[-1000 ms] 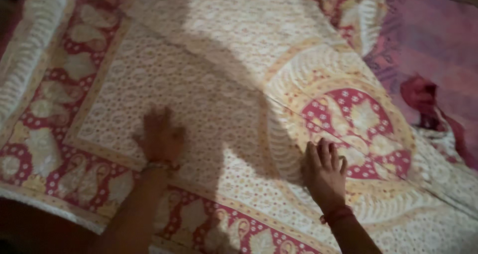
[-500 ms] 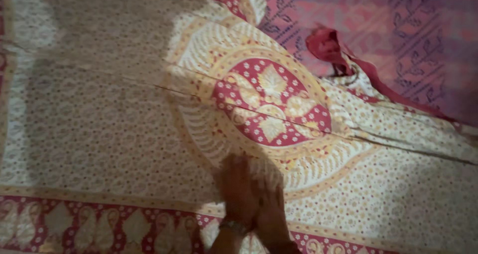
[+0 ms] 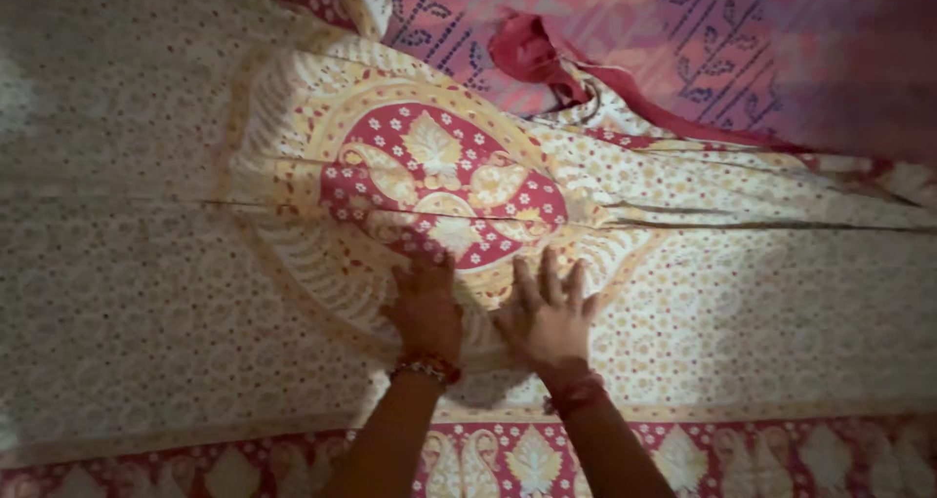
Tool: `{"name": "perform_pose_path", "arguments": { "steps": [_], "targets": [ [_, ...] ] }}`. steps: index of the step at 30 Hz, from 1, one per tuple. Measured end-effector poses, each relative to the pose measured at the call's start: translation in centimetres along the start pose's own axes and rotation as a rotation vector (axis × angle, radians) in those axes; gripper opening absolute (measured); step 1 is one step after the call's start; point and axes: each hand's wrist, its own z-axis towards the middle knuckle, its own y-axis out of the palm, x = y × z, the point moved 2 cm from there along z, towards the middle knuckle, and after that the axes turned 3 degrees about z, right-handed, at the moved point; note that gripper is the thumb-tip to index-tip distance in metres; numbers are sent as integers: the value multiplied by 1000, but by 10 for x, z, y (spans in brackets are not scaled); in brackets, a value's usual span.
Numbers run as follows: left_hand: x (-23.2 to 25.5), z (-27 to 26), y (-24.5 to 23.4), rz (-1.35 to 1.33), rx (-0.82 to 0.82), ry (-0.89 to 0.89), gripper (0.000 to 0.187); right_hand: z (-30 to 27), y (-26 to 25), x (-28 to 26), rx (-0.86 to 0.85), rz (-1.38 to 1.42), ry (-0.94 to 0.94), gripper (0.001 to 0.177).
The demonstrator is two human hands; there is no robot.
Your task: The person folds a patterned bedsheet by hand on a bed, smoothing the fabric and aligning the edges into a rectangular shape.
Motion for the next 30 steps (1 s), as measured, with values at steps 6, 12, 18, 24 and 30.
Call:
{"name": "perform_pose_path", "arguments": {
  "steps": [6,12,18,24,30],
  "targets": [
    [-4,5,12,0,34,21,74,11,-5,-7,-128,-1,42,89],
    [-4,7,35,-90,162,14,66,13,-4,-12,-30,64,10,85],
    [-3,4,27,-175,308,-5,59,9,3,-12,154,-15,-33,74],
    [-15,-12,-41,-623,495,30,28,8,-25,-11,297,133,-150,71],
    [2,8,-84,-339,826,496,26,23,-70,27,606,371,-186,20]
  ]
}}
